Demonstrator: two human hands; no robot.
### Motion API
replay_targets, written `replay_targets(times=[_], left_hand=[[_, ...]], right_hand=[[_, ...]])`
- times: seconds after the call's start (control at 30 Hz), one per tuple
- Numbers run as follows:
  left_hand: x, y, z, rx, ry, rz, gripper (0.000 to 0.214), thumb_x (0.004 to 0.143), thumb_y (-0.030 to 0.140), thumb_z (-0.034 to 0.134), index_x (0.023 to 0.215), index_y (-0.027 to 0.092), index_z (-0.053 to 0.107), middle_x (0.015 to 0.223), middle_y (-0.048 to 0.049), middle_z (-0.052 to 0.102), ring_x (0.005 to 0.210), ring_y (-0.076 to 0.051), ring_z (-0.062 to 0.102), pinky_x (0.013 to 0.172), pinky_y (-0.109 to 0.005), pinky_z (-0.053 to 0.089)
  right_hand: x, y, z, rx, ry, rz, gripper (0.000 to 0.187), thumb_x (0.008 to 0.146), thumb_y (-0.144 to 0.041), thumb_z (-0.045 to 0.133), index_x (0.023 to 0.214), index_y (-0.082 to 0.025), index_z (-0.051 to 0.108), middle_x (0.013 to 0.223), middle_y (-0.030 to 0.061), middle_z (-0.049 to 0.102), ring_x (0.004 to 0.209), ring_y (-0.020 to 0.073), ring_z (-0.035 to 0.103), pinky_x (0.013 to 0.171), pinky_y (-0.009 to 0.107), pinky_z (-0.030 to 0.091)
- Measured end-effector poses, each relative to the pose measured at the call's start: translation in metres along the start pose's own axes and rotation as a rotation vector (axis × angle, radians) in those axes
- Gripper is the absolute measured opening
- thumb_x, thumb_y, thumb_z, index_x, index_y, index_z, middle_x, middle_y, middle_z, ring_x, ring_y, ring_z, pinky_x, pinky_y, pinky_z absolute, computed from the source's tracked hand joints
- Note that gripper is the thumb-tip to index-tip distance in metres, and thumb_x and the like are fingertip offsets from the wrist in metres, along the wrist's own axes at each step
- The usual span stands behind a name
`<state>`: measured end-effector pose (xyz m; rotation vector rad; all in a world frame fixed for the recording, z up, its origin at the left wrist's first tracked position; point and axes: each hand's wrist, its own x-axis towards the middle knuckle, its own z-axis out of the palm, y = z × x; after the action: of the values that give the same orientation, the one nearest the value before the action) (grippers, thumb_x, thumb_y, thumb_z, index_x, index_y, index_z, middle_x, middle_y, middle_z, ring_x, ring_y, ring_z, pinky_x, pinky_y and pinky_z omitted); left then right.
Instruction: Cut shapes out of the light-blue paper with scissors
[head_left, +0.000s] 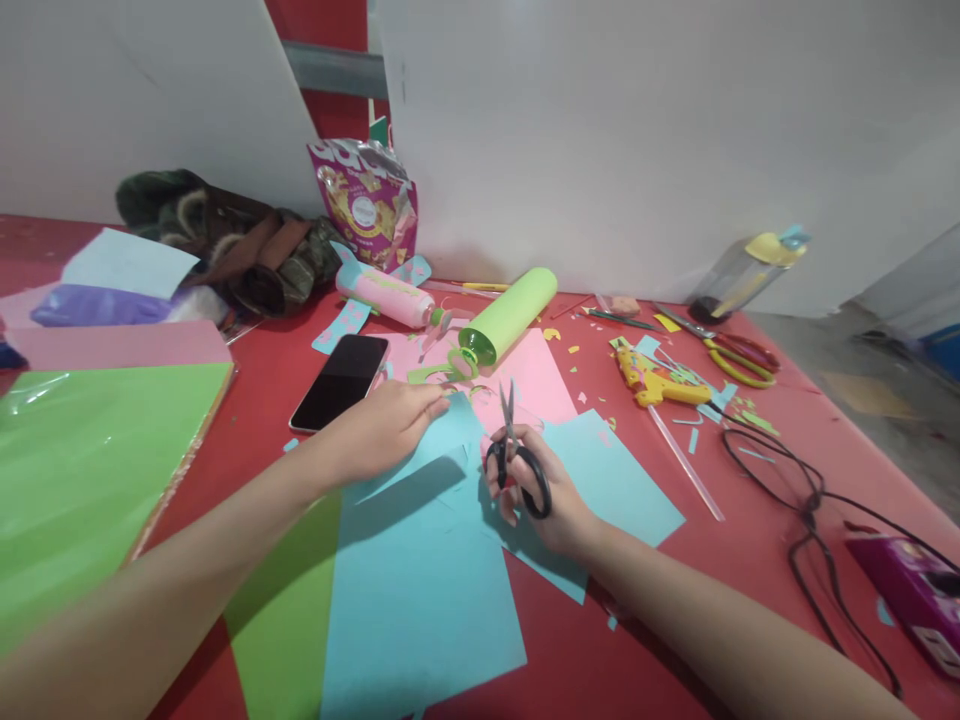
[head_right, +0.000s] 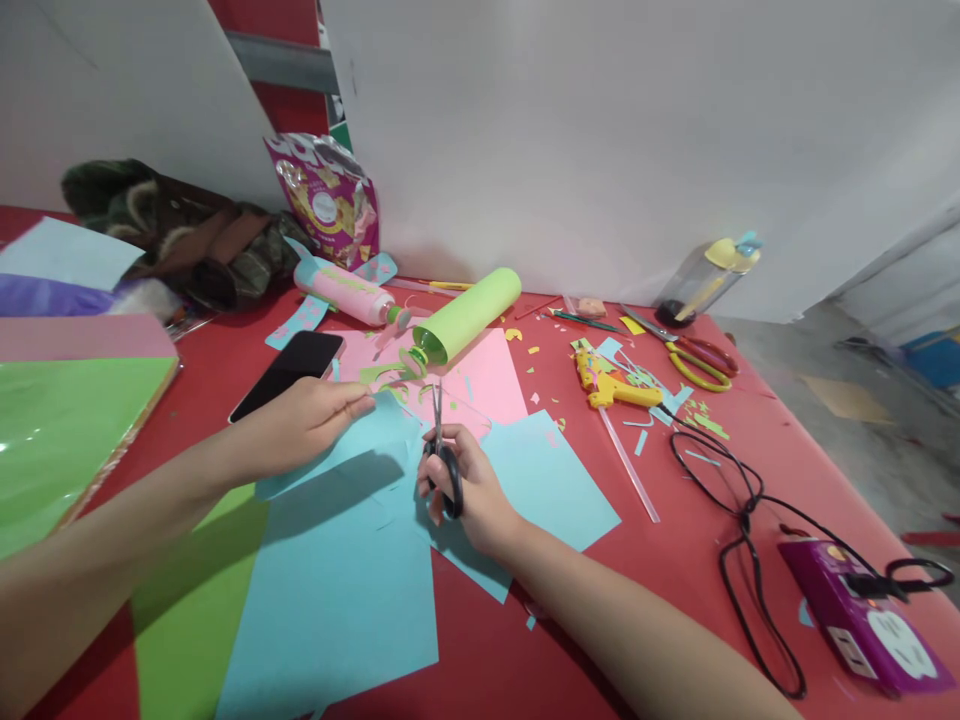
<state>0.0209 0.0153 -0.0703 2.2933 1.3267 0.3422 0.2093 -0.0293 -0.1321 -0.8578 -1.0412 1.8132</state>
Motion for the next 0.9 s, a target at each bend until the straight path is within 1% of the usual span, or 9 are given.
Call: replay_targets(times=[0.1,0.3,0.4,0.63,0.73,0.9], left_hand=[[-0.0002,0.0008,-0.0036,-0.02,0.024,0.003,0.029,0.086,0.028,0.029,0.059,0.02,0.033,0.056,0.0031,0.041,0.052,-0.013,0.039,0.054,-0.024,0.029],[-0.0007,0.0,-0.0049,-0.023,0.054,0.016,0.03,0.087,0.03,0.029,0.059,0.02,0.034,0.055,0.004,0.04,0.05,-0.012,0.039,0.052,-0.023,0.029],[-0.0004,-0.0012,-0.0056,-0.024,0.075,0.004,0.03,0.086,0.029,0.029,0.058,0.02,0.033,0.054,0.0037,0.041,0.05,-0.012,0.039,0.051,-0.023,0.028],[-0.001,-0.0004,-0.0074,0.029,0.133,-0.038,0.027,0.084,0.028,0.03,0.06,0.019,0.038,0.054,0.0025,0.045,0.051,-0.013,0.043,0.052,-0.024,0.03],[-0.002,0.0014,-0.0064,0.016,0.133,-0.027,0.027,0.085,0.028,0.03,0.061,0.019,0.038,0.054,0.0029,0.044,0.051,-0.012,0.043,0.052,-0.024,0.03],[-0.0026,0.0054,-0.0044,0.029,0.095,-0.007,0.027,0.086,0.027,0.03,0.061,0.018,0.04,0.056,0.0024,0.045,0.052,-0.013,0.043,0.052,-0.024,0.03]], right_hand=[[-0.0004,-0.0012,0.0004,0.005,-0.034,0.035,0.042,0.065,-0.05,0.063,0.091,-0.023,0.044,0.065,-0.0044,0.047,0.056,0.0087,0.046,0.033,0.012,0.037],[-0.001,-0.0019,0.0004,0.003,-0.103,0.091,0.042,0.066,-0.051,0.062,0.092,-0.023,0.044,0.066,-0.0044,0.047,0.054,0.0079,0.044,0.034,0.013,0.037],[-0.0016,-0.0025,-0.0004,-0.017,-0.146,0.104,0.042,0.067,-0.051,0.061,0.094,-0.023,0.044,0.066,-0.004,0.046,0.057,0.0091,0.046,0.035,0.013,0.037],[-0.003,-0.0058,0.0008,-0.072,-0.202,0.13,0.045,0.065,-0.052,0.062,0.092,-0.022,0.044,0.065,-0.004,0.045,0.057,0.009,0.045,0.036,0.013,0.038],[-0.003,-0.0061,0.001,-0.086,-0.212,0.122,0.044,0.065,-0.052,0.063,0.092,-0.022,0.043,0.066,-0.0036,0.045,0.059,0.0095,0.046,0.037,0.014,0.038],[-0.0027,-0.0063,0.0014,-0.096,-0.231,0.117,0.044,0.066,-0.052,0.062,0.092,-0.022,0.043,0.067,-0.0034,0.045,0.059,0.0091,0.046,0.037,0.014,0.037]])
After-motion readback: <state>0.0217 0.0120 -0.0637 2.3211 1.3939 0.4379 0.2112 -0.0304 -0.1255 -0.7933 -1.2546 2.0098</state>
